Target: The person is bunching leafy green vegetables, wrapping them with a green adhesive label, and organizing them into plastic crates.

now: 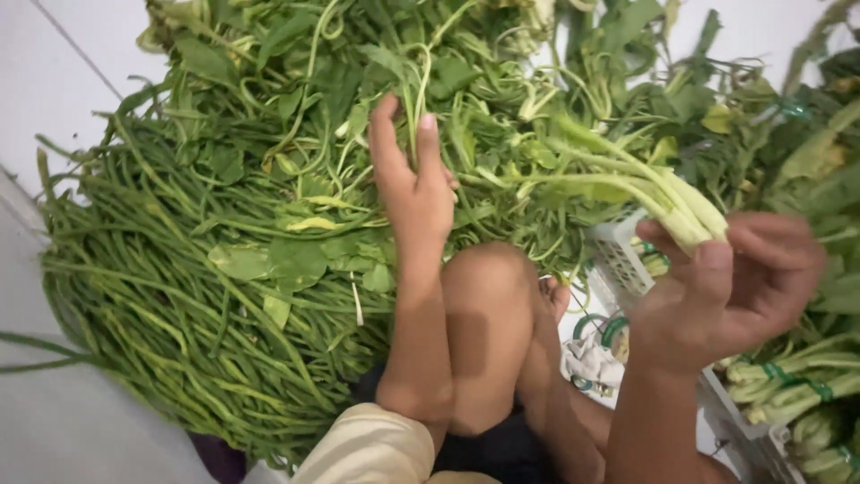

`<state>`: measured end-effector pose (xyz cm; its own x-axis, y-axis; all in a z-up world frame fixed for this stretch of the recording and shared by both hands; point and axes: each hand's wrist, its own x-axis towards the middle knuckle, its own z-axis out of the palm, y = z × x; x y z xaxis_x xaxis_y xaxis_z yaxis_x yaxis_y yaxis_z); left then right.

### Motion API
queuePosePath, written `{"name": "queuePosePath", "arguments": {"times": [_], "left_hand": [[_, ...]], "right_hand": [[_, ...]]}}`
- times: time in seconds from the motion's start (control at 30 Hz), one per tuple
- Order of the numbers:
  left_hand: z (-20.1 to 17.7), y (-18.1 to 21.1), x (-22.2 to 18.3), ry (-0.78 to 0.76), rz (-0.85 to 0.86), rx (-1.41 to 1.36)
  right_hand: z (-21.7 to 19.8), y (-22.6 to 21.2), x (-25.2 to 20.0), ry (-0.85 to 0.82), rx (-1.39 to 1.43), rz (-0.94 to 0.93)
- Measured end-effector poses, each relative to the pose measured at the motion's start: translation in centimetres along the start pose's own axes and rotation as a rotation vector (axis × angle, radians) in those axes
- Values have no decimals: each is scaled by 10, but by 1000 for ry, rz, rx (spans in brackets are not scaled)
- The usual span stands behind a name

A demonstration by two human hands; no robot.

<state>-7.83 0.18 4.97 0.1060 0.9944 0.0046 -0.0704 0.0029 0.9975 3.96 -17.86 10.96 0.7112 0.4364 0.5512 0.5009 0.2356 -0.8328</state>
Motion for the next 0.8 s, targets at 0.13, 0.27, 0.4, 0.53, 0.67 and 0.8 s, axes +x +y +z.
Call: {"name": "queuePosePath", "arguments": {"times": [0.13, 0.27, 0.4, 0.53, 0.67, 0.8], "left_hand": [[17, 19, -34, -79, 32, -135], [44, 16, -67, -398, -42, -547], [60, 36, -100, -678, -222, -755], [83, 41, -137, -930, -329, -749], [112, 16, -169, -935, -469, -711], [127, -18, -186, -1029, -622, -999]], "right_hand": [[-30, -13, -8, 104, 59, 27], [-55, -32, -10, 93, 179, 10], [-78, -50, -11, 121, 172, 13], [-100, -52, 2, 94, 179, 93], [-112, -50, -7, 75, 179, 189], [-132, -41, -35, 125, 126, 166]]}}
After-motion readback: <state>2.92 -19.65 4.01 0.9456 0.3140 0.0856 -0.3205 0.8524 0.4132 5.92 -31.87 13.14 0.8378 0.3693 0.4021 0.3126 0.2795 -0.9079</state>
